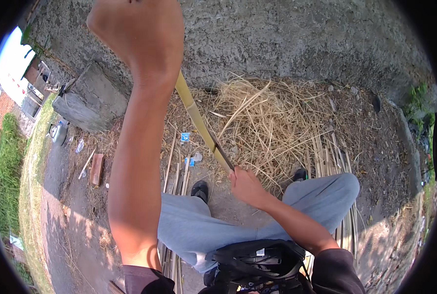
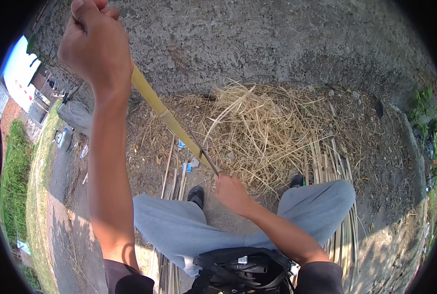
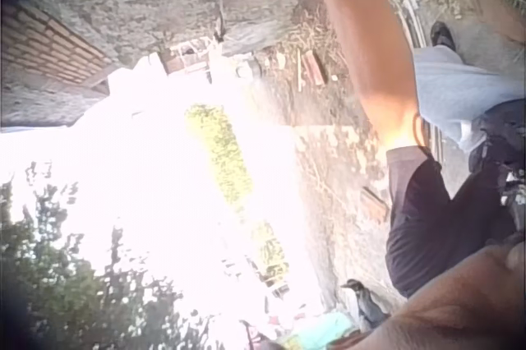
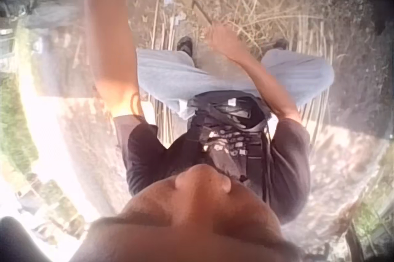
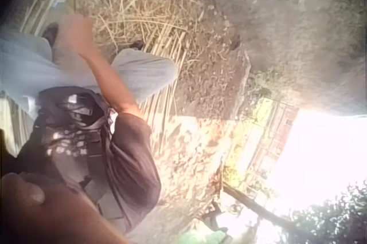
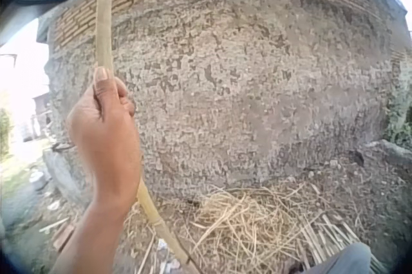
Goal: The person shaves a bamboo strip using a utility knife, whittles a bamboo piece with a machete, and scrapes the bamboo strip with the utility knife.
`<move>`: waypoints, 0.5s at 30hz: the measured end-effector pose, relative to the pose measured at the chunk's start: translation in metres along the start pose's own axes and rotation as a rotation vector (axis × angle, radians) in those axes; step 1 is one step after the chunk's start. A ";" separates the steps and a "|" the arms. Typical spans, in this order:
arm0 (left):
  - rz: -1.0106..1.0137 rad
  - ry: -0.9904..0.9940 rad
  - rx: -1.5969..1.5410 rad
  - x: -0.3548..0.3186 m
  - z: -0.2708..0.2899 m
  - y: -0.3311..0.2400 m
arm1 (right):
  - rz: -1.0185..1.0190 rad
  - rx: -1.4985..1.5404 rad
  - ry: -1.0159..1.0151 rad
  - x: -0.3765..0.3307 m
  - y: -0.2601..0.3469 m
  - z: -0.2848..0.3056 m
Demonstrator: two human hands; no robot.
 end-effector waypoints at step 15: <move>-0.061 -0.069 -0.005 0.018 0.016 0.016 | -0.093 -0.039 0.086 0.007 -0.075 -0.067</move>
Point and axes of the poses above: each hand's wrist, its own x-axis towards the middle knuckle, its own z-axis out of the back of the hand, y = z × x, the point moved 6 cm from there along x, towards the middle knuckle, and after that the axes turned 3 degrees about z, right-handed, at the moved point
